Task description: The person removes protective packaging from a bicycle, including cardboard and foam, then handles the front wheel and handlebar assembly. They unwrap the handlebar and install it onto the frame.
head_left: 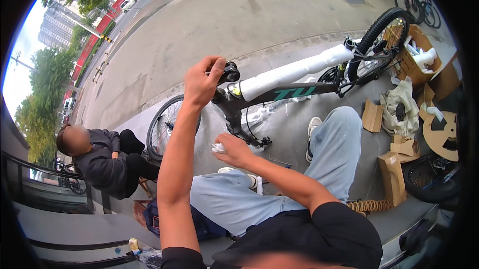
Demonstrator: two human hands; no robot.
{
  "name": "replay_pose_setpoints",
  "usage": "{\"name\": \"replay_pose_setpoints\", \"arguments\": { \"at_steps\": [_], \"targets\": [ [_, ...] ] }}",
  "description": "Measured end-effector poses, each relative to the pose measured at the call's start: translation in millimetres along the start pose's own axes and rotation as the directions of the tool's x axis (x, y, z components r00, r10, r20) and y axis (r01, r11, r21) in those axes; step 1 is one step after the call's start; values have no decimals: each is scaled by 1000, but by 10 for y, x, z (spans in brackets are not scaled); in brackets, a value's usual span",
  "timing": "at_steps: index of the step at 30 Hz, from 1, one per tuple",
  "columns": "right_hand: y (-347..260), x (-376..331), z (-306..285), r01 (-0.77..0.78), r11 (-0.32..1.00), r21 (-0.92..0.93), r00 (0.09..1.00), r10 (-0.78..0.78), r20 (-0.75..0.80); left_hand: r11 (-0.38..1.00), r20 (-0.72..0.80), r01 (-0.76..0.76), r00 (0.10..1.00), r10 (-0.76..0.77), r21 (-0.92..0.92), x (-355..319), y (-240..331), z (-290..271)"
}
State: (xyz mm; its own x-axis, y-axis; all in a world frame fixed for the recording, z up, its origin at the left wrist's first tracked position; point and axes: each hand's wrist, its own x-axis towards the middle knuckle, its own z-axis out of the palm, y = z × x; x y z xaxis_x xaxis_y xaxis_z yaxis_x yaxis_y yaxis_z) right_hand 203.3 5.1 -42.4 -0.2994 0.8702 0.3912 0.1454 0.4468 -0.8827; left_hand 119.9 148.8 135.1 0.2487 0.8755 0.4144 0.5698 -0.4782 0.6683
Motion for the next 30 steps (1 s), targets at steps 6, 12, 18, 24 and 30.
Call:
{"name": "replay_pose_setpoints", "arguments": {
  "at_steps": [6, 12, 18, 24, 30],
  "targets": [
    [-133, 346, -1136, 129, 975, -183, 928, -184, -323, 858, 46, 361, 928, -370, -366, -1011, -467, 0],
    [-38, 1078, -1796, 184, 886, -425, 983, -175, 60, 909, 82, 362, 932, -353, -207, -1103, -1085, -14],
    [156, 1513, -1830, 279, 855, -436, 932, -131, 339, 970, -125, 168, 974, -191, -174, -655, -1306, 155],
    [209, 1715, -1834, 326, 917, -230, 873, -198, 446, 842, -40, 177, 973, -228, -509, -427, -1511, 393],
    [184, 1720, -1794, 276, 931, -236, 891, -156, 427, 759, 154, 284, 959, -240, -586, -279, -1440, 387]
  ]
}}
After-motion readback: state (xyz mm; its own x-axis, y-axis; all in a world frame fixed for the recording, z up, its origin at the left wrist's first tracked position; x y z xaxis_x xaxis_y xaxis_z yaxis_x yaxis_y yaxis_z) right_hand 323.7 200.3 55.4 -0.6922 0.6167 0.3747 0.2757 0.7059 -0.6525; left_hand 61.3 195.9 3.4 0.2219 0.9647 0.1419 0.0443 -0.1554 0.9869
